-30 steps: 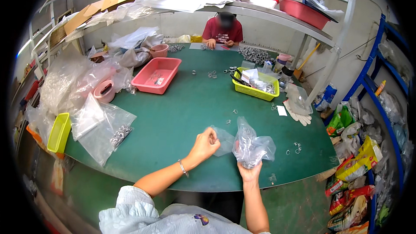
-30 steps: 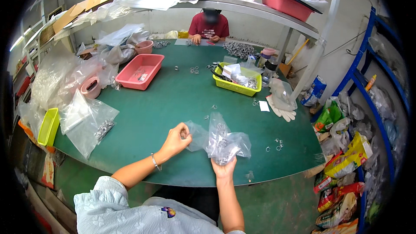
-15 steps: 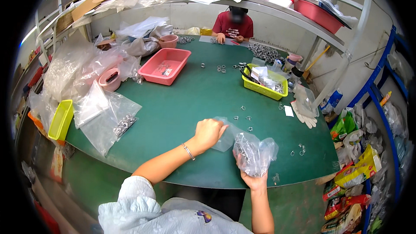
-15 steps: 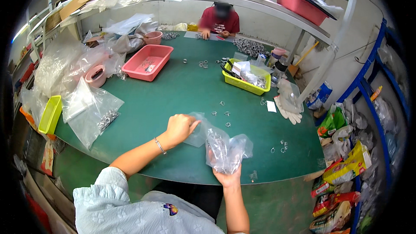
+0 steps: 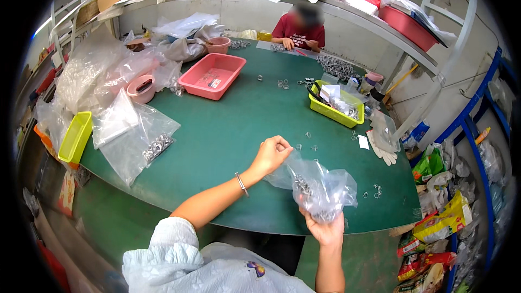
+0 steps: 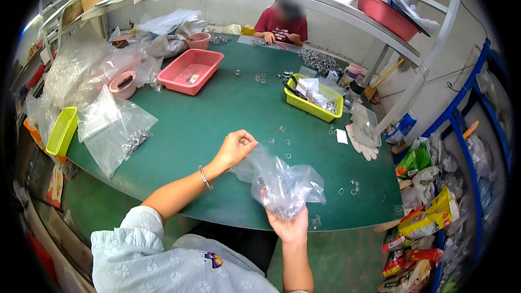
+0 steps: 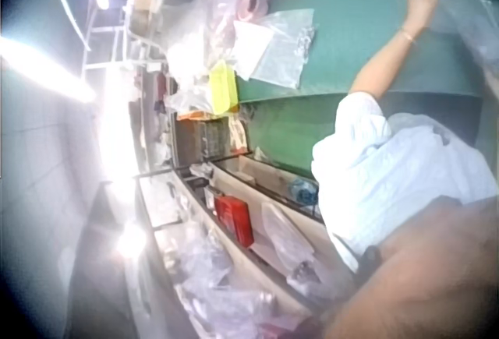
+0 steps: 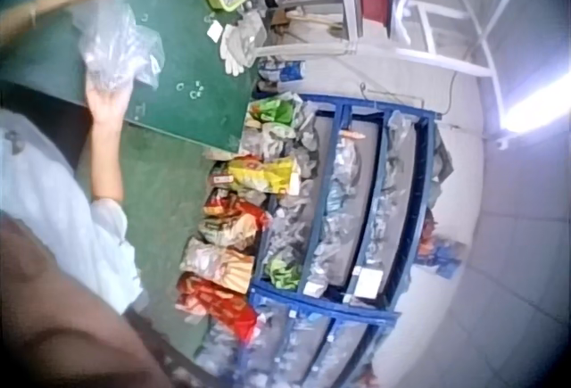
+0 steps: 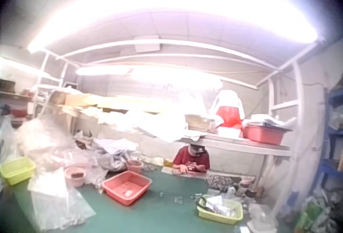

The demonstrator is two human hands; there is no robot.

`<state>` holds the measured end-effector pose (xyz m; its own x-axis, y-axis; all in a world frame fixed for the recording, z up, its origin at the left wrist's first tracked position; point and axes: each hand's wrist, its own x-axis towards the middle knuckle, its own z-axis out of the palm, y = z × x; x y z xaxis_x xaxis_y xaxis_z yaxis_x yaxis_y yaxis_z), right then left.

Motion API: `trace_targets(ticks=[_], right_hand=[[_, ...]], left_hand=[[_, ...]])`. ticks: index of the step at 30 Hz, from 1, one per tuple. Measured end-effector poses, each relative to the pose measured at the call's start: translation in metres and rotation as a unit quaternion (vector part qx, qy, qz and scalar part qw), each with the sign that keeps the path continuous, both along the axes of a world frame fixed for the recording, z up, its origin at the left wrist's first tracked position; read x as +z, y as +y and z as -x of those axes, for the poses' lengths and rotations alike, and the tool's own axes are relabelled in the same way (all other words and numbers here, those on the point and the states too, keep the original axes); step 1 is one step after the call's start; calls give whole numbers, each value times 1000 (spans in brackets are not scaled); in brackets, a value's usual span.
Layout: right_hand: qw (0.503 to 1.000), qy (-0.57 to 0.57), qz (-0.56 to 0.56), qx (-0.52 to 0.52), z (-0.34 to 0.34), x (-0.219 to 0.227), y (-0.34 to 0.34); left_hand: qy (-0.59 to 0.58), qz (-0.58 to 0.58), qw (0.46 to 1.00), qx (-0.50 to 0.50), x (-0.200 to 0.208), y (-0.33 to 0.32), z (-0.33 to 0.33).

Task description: The person sorts small metal rings by hand on a green tabletop, picking them up individually or in small clusters from the surface and placing them into clear plastic bags.

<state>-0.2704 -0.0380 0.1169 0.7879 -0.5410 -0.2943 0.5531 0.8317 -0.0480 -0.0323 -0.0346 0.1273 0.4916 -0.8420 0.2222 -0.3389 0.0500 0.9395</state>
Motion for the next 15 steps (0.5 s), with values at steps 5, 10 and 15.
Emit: trace_targets(ticks=[5,10,15], right_hand=[[995,-49,-76,52,-6,24,-13],[993,-22,-46,107,-13,43,-27],[989,46,15,139,-21,54,-39]], left_hand=[[111,-24,992,-60,3,5,3],[280,19,952,-119,-12,-2,-8],[376,40,912,-159,-21,3,-15]])
